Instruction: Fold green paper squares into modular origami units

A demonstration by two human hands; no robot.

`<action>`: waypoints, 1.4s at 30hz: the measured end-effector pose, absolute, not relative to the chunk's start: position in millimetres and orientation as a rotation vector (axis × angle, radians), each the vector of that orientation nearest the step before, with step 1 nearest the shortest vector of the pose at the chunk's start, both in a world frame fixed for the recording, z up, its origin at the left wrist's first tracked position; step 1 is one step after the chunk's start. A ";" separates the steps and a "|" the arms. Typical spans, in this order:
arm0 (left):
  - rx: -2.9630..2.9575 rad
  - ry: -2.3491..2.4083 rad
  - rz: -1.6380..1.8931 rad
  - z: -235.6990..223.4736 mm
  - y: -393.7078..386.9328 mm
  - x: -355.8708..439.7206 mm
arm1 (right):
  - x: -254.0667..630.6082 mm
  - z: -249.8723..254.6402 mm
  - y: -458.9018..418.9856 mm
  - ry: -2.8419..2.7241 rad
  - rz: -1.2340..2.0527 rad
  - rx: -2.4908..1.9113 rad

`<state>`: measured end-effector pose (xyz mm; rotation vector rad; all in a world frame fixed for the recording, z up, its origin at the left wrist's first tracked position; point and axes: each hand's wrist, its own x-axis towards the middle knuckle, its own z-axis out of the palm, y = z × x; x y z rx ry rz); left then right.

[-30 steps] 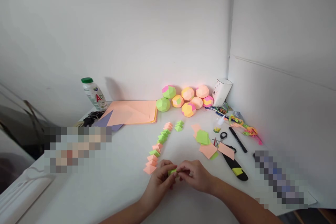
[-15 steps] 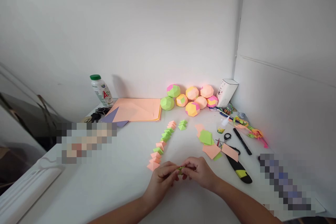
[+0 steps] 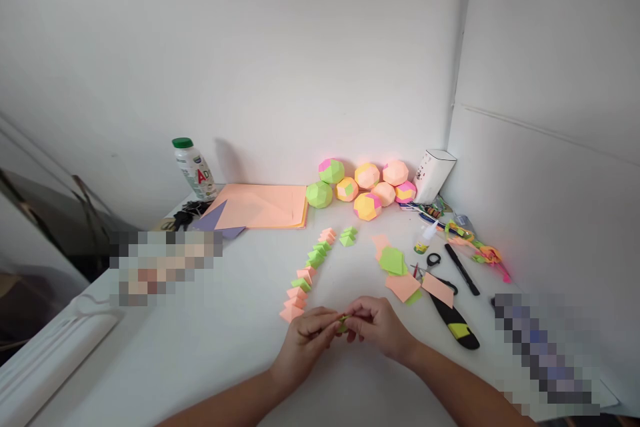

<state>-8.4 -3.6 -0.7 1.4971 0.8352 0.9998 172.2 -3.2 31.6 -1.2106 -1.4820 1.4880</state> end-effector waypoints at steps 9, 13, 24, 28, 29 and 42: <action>1.491 0.832 0.998 2.1 -2.7 -8.2 | 173.6 27.3 -2.8 -1.515 1.463 -1.174; 1.502 0.871 1.009 5.5 -3.5 -6.5 | 173.2 27.8 -4.6 -1.634 1.362 -1.154; 1.692 1.029 0.994 9.8 -7.6 -7.5 | 172.9 28.3 -8.0 -2.075 0.959 -1.149; 1.593 1.104 0.932 6.8 -10.4 -5.4 | 174.1 28.5 -8.1 -2.121 0.814 -1.115; 1.548 1.129 0.921 5.6 -11.0 -5.0 | 174.4 28.6 -7.7 -2.129 0.788 -1.099; 1.028 0.718 0.821 8.3 -4.1 -4.1 | 187.3 38.5 0.7 -2.349 -0.017 -0.698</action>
